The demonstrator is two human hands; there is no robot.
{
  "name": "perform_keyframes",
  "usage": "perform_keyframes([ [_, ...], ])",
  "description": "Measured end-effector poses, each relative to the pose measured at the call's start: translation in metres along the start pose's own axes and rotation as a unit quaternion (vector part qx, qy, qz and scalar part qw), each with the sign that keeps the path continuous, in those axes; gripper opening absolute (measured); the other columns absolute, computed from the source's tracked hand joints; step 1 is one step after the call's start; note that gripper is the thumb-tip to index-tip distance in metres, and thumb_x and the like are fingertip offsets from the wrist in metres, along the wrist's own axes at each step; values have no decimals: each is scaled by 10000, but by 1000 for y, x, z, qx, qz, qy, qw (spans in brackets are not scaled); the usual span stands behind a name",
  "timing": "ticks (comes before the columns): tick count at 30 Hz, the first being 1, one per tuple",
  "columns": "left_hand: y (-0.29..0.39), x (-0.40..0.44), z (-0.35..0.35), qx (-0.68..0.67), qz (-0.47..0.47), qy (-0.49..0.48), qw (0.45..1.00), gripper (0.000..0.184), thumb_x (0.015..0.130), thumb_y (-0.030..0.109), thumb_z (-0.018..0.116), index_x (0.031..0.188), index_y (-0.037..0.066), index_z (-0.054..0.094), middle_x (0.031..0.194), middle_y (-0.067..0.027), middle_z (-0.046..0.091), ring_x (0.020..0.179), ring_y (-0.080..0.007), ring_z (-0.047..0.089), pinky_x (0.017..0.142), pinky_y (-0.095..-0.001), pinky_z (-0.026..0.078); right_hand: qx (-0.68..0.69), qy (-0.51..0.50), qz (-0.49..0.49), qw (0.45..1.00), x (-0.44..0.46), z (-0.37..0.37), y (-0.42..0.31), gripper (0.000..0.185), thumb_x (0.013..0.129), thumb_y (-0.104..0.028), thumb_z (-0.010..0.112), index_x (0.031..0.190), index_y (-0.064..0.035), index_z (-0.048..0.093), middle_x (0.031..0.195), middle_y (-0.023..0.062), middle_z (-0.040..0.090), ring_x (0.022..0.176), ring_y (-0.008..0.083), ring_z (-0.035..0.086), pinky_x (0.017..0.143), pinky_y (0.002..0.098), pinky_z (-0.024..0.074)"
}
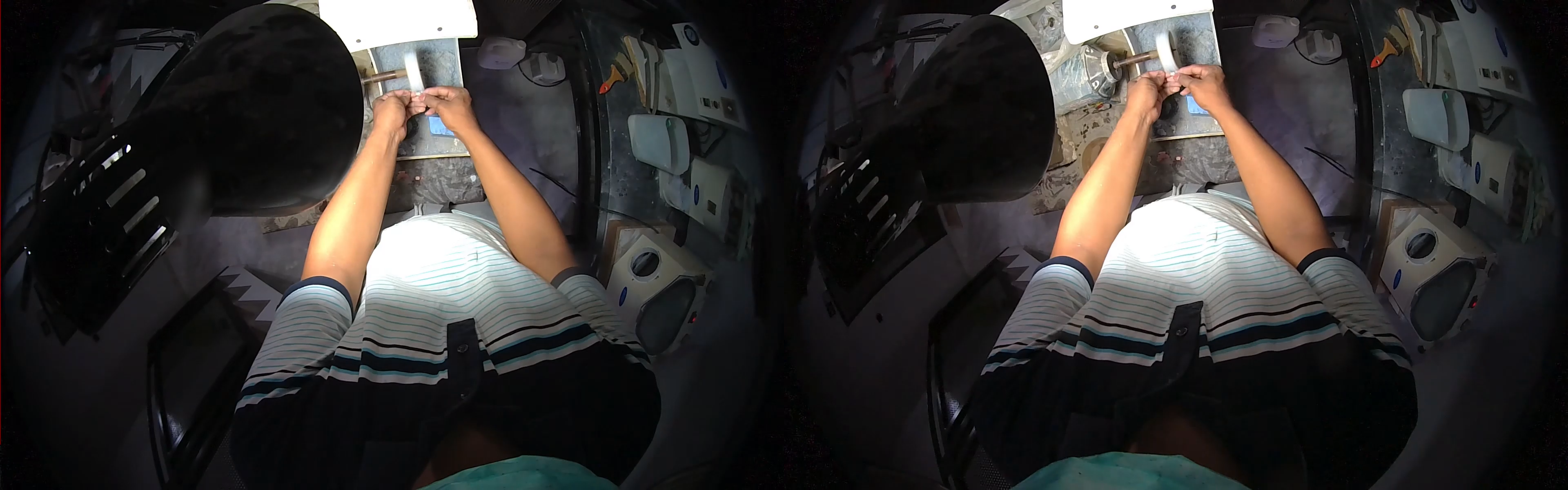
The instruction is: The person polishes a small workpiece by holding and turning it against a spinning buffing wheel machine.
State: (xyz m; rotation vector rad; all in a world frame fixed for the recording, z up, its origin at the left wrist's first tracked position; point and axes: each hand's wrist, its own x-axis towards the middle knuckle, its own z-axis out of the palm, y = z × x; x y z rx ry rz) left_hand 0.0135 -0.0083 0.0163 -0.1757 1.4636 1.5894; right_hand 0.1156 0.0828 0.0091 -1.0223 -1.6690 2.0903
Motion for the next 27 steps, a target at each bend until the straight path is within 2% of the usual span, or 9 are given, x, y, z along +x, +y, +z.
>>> perform_keyframes([
  [5,-15,-3,0,-53,91,0,994,101,910,9,461,889,-57,535,845,-170,625,696,-221,632,639,-305,565,47,-15,-34,998,0,0,11,180,814,-73,654,942,54,656,844,83,674,677,100,621,577,208,510],
  [15,-17,-9,3,-60,119,-3,991,112,909,0,457,893,-72,541,848,-169,628,724,-230,637,674,-328,561,47,-17,-22,998,-1,-1,6,172,815,-64,648,942,52,658,848,87,675,692,101,624,574,209,509],
  [18,-10,-8,-1,-84,97,-24,991,124,910,1,449,887,-81,539,840,-179,626,709,-235,636,671,-328,561,44,-21,-33,998,-2,-1,4,163,813,-63,649,929,51,662,834,83,674,670,98,619,569,211,504],
  [21,2,-3,-1,10,37,-46,998,161,898,-13,405,905,-104,538,825,-193,625,669,-239,630,648,-319,551,19,-17,-25,999,-2,0,1,160,806,-71,652,911,48,666,815,80,674,649,97,614,565,211,498],
  [27,5,13,1,11,-38,-38,998,198,901,5,382,931,-111,540,823,-195,620,680,-247,626,640,-319,545,3,30,21,999,1,0,-7,163,788,-79,654,886,50,669,785,91,674,597,112,610,554,214,494],
])
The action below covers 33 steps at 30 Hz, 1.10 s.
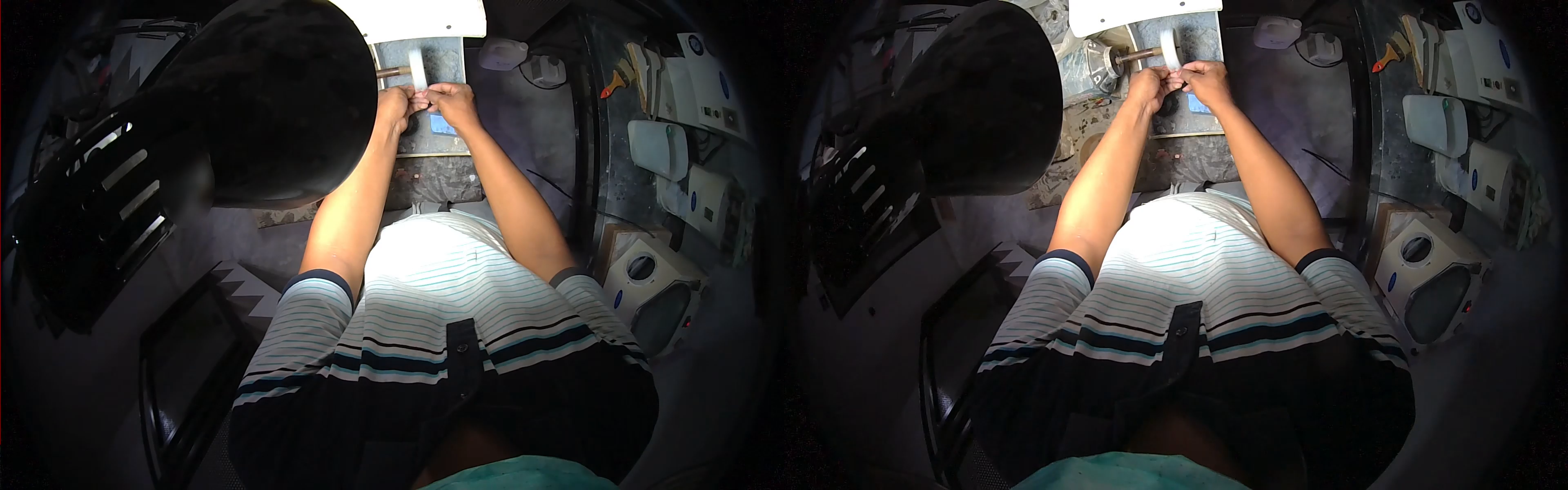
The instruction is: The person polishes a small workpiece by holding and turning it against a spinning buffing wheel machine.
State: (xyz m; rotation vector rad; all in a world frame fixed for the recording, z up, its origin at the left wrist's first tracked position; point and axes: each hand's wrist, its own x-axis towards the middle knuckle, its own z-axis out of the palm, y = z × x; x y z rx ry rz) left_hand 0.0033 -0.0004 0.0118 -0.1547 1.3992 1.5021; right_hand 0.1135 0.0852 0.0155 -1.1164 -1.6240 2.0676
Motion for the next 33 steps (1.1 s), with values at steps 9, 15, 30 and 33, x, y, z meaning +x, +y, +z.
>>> perform_keyframes([
  [9,-6,3,0,-53,-42,-5,998,211,922,39,367,951,-103,519,858,-192,614,702,-235,624,668,-300,561,13,8,-21,1000,3,-4,-2,157,778,-66,653,870,60,666,745,92,671,578,110,609,537,214,480],
  [15,-5,0,-2,-41,-26,-8,999,213,921,47,370,942,-92,530,848,-181,618,703,-228,623,648,-293,560,4,4,-30,1000,-2,-1,-3,135,771,-61,647,848,48,669,742,88,671,583,110,614,521,223,501],
  [30,-5,-7,5,-30,20,48,998,132,883,-41,405,912,-92,524,853,-180,619,670,-236,625,629,-313,561,-25,-16,-10,1000,3,-4,1,168,794,-67,653,901,62,658,791,93,675,618,106,614,555,210,492],
  [33,-12,-19,4,-26,109,27,993,114,886,-34,437,898,-88,536,840,-163,624,670,-215,626,627,-312,561,-16,-45,-38,998,-2,-3,7,174,805,-59,647,924,68,654,819,99,678,647,108,622,566,213,503],
])
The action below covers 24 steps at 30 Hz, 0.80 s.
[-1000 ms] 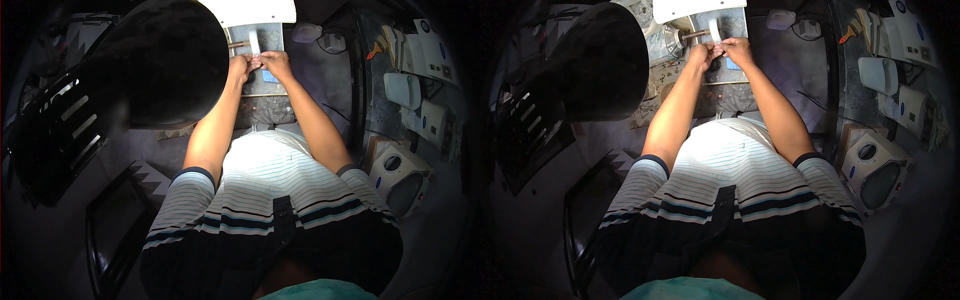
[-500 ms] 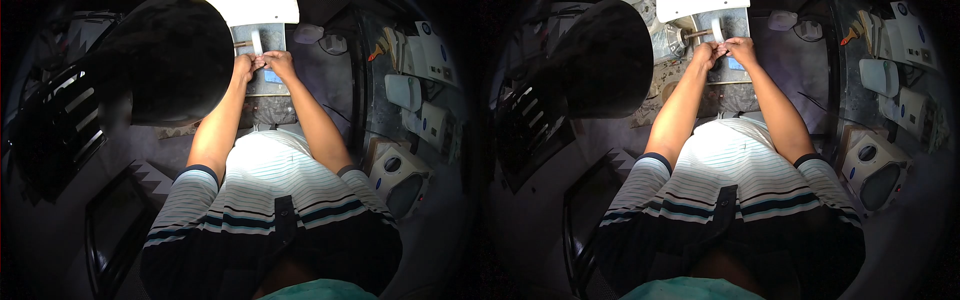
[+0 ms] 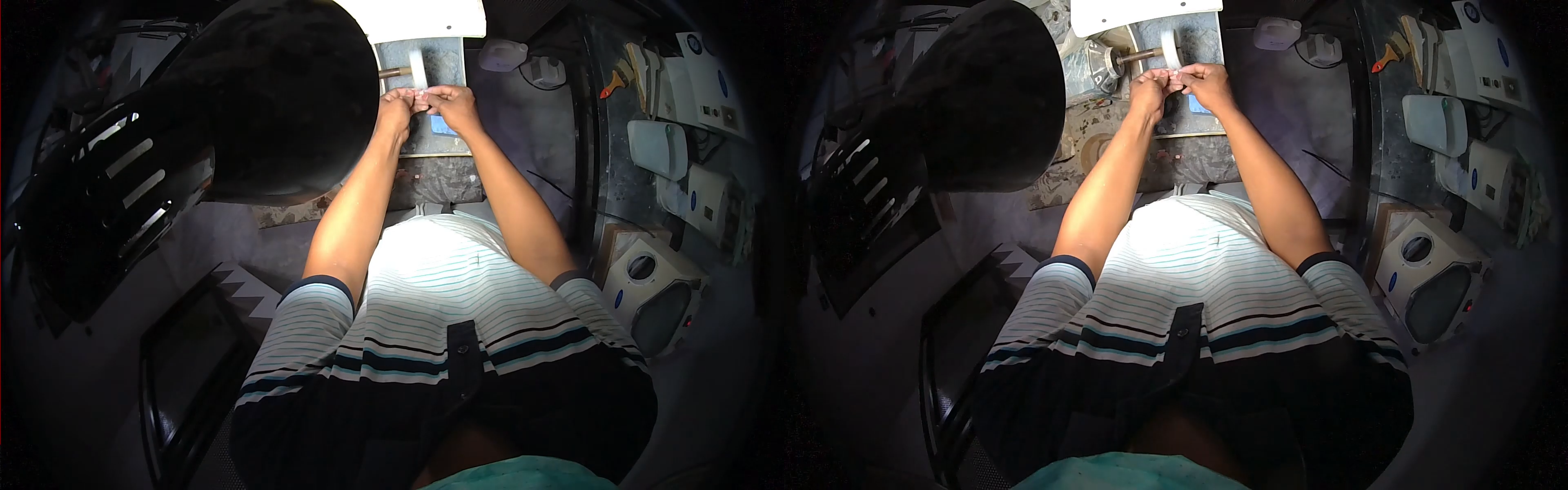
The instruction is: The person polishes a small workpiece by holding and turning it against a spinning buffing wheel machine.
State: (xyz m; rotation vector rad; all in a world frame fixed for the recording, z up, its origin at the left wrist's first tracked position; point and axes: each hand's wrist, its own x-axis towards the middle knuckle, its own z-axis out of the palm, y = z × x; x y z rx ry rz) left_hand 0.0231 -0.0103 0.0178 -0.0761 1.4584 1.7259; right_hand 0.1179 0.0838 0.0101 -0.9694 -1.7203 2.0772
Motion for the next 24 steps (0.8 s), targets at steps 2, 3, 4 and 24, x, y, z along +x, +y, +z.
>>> perform_keyframes([
  [2,-1,-6,4,-5,18,2,1000,115,899,-17,428,884,-71,529,824,-164,625,671,-204,623,639,-296,550,46,9,-16,999,-3,1,3,172,810,-49,642,938,66,654,836,99,679,676,109,628,581,217,513],
  [3,-2,-8,5,-9,37,4,999,123,913,0,420,870,-54,522,809,-164,625,672,-193,621,652,-280,540,45,9,-16,999,-4,1,4,172,810,-49,642,938,66,654,836,99,679,676,109,628,581,217,513],
  [4,-3,-10,7,-10,37,4,999,123,913,0,420,870,-54,522,809,-164,625,672,-193,621,652,-280,540,44,8,-11,999,-3,1,4,176,810,-49,644,945,65,654,839,98,679,682,109,629,582,216,514],
  [24,5,20,-3,49,-62,-4,997,159,882,-38,396,935,-119,522,843,-214,618,661,-270,630,636,-333,560,19,54,36,998,-3,5,-11,162,774,-79,663,870,50,670,761,87,670,586,123,610,558,221,483],
])
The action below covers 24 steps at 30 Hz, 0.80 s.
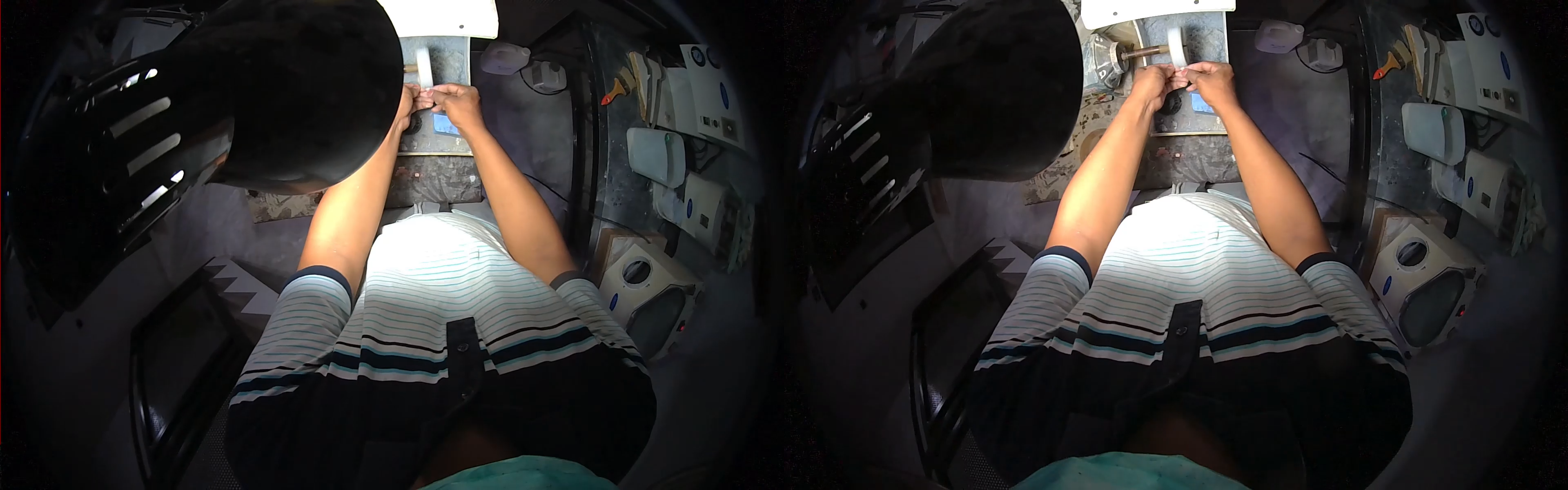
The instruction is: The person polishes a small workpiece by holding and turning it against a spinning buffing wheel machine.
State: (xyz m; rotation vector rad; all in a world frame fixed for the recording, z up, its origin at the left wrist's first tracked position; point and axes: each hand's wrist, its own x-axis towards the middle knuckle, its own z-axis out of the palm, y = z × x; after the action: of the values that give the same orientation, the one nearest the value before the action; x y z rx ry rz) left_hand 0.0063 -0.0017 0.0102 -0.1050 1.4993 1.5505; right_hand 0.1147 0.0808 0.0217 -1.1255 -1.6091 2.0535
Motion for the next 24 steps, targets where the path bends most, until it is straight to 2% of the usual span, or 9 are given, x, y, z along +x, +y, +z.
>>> perform_keyframes([
  [2,-3,9,1,-9,-40,-7,999,191,887,-27,380,946,-129,531,850,-214,618,672,-267,632,648,-330,560,0,0,2,1000,4,-1,0,165,770,-74,664,870,56,667,766,93,669,592,124,610,555,222,484],
  [8,3,-4,1,-30,-37,-15,999,216,893,3,383,938,-148,530,865,-219,615,712,-264,635,692,-325,565,-31,-26,12,999,2,-3,-5,174,771,-57,657,887,73,657,791,113,670,608,132,616,560,228,497],
  [11,4,-1,5,-43,-70,-11,997,218,892,8,382,939,-146,528,864,-219,614,712,-274,634,688,-330,569,7,-4,-11,1000,7,-3,3,137,775,-52,649,839,68,661,749,98,668,587,124,621,526,228,505],
  [16,6,-6,2,-15,-42,-10,999,212,892,10,386,943,-142,524,860,-218,610,714,-279,632,692,-338,568,-54,-39,5,998,3,-4,-6,158,780,-55,649,882,65,660,802,101,674,634,127,626,571,232,509],
  [18,3,-2,5,-40,-60,-11,997,213,893,9,388,951,-142,527,864,-218,610,710,-279,631,688,-344,568,26,-12,-6,1000,3,-4,-1,161,773,-61,657,869,69,657,786,94,670,589,127,615,546,226,493],
  [20,1,1,5,-42,-62,0,997,214,895,10,387,953,-141,528,867,-217,610,711,-280,630,692,-345,566,27,-10,-8,1000,7,-4,2,162,775,-59,658,871,71,654,781,95,669,597,128,618,545,226,495],
  [24,7,-8,4,-36,-56,-11,998,224,904,21,380,947,-142,528,870,-215,609,729,-278,633,690,-332,568,-41,-36,5,998,6,-8,-4,161,784,-45,648,892,75,650,794,102,670,657,132,632,569,232,514],
])
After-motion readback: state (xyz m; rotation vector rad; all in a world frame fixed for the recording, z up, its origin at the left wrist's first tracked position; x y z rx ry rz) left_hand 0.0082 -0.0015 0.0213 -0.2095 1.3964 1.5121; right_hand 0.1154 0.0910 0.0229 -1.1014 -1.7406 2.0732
